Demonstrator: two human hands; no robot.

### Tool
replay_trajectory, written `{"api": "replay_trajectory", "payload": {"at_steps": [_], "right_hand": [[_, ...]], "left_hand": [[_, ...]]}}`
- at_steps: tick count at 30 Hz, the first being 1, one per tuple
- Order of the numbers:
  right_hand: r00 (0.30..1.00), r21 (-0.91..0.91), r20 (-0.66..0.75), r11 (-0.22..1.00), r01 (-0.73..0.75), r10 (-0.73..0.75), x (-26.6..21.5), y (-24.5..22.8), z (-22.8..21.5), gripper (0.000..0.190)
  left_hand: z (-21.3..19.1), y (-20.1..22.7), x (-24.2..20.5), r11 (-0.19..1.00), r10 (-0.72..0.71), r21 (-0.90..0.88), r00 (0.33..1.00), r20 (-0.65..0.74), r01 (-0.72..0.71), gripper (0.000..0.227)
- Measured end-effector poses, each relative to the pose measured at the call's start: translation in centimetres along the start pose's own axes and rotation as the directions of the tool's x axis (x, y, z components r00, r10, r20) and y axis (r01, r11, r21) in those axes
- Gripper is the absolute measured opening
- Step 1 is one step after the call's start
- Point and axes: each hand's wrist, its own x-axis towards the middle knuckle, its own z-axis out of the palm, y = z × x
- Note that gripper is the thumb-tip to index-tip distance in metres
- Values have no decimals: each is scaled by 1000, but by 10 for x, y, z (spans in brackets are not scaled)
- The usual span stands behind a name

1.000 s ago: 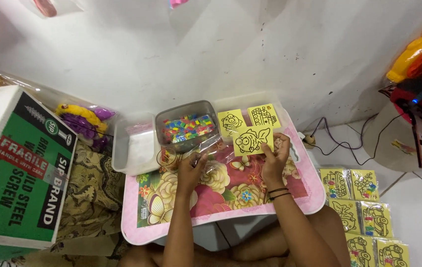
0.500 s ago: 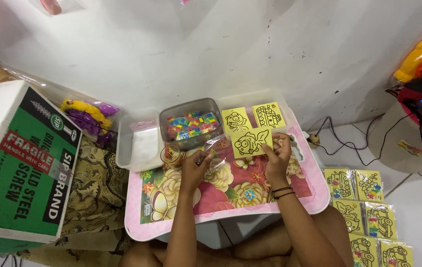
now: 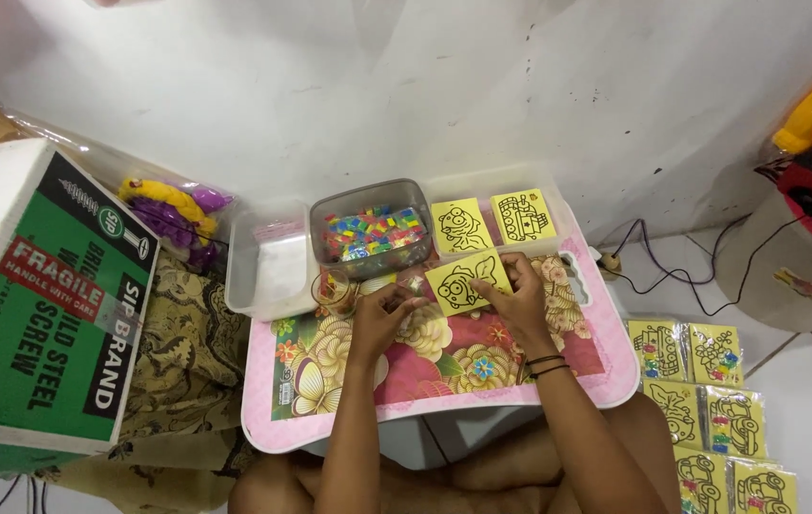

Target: Decorating small yellow cards by picking up colorful plastic pieces from a container and placing them onto the card designs, then organizing and sleeving the cards.

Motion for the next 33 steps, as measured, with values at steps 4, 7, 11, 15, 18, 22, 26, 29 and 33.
{"api": "replay_trajectory", "payload": {"at_steps": [4,7,11,15,18,22,26,29,33], "right_hand": [[1000,-107,8,994,17,-16,0,1,-1,33],[999,-63,-4,997,-37,37,-1,2,-4,28],[999,-17,38,1000,25,-24,-3,4,-4,21],[998,-11,56,1000,4,-3,-5,2,-5,21],[997,-36,81,999,4,-1,-4,-2,-6,27],[996,-49,87,998,25,-21,-6,-10,-3,26],[994,-83,102,996,44,-35,-4,2,-4,17],[992,-108,109,991,77,-65,-2,6,-4,21],[992,-125,120,991,48,-33,-1,8,-2,29]], "left_hand": [[-1,-5,0,999,-12,-31,1000,0,12,12],[-1,-10,3,999,-21,-33,1000,10,21,11],[-2,-15,3,1000,-6,-9,1000,5,6,12],[-1,-32,6,1000,19,-3,1000,8,-19,10],[0,-28,3,1000,10,9,1000,16,-11,11],[0,-25,3,999,10,34,1000,19,-10,11],[-1,-28,4,999,13,33,1000,7,-13,12],[-2,-23,3,1000,8,29,1000,6,-8,12],[-2,-21,2,999,18,40,1000,10,-18,14]]}}
